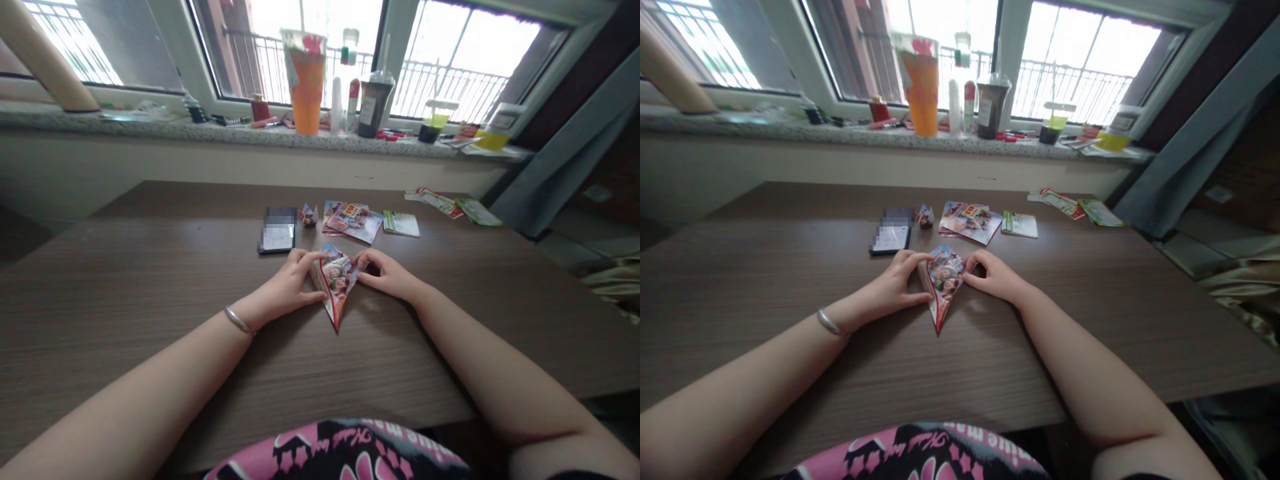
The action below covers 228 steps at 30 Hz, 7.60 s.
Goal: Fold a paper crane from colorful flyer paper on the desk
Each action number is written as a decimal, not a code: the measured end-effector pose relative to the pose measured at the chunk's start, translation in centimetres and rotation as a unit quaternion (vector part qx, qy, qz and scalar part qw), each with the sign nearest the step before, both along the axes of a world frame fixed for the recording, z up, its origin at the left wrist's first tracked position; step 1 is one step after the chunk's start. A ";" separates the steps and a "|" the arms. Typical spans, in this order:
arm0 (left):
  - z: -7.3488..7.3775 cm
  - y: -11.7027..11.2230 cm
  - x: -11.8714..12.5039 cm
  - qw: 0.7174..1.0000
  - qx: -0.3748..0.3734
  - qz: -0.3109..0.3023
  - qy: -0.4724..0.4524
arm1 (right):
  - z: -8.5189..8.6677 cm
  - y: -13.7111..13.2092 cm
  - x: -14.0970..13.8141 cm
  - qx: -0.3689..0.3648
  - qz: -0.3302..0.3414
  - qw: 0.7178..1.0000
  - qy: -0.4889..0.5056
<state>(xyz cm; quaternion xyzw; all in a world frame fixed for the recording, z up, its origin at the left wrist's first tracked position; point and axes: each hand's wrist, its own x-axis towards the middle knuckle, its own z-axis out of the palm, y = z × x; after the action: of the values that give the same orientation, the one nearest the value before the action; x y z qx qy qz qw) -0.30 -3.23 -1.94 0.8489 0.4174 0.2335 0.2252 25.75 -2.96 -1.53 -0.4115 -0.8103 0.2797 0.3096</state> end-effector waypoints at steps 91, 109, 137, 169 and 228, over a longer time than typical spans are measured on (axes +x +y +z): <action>1.6 -0.2 -0.9 0.965 0.063 0.136 0.214 | -0.2 -0.7 -0.4 0.002 -0.180 0.973 -0.147; 1.0 0.9 -2.1 0.979 0.162 -0.091 0.084 | 0.8 -1.2 0.6 0.119 -0.054 0.983 -0.128; 1.2 -2.7 0.8 0.959 0.150 -0.171 0.168 | -0.3 -0.9 -0.7 0.174 0.048 0.973 -0.142; 1.0 -1.9 0.6 0.954 0.120 -0.234 0.140 | -1.1 0.3 -0.4 0.157 -0.007 0.985 -0.077; 0.2 -2.0 0.8 0.962 0.193 -0.102 0.167 | -0.6 -1.0 -1.4 0.204 -0.083 0.974 -0.055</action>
<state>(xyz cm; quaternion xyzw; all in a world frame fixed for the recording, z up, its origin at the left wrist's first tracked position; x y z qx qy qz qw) 0.47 -5.24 -1.70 0.9413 0.3067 0.1406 0.0070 24.32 -4.00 -2.14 -0.4204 -0.8290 0.0587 0.3641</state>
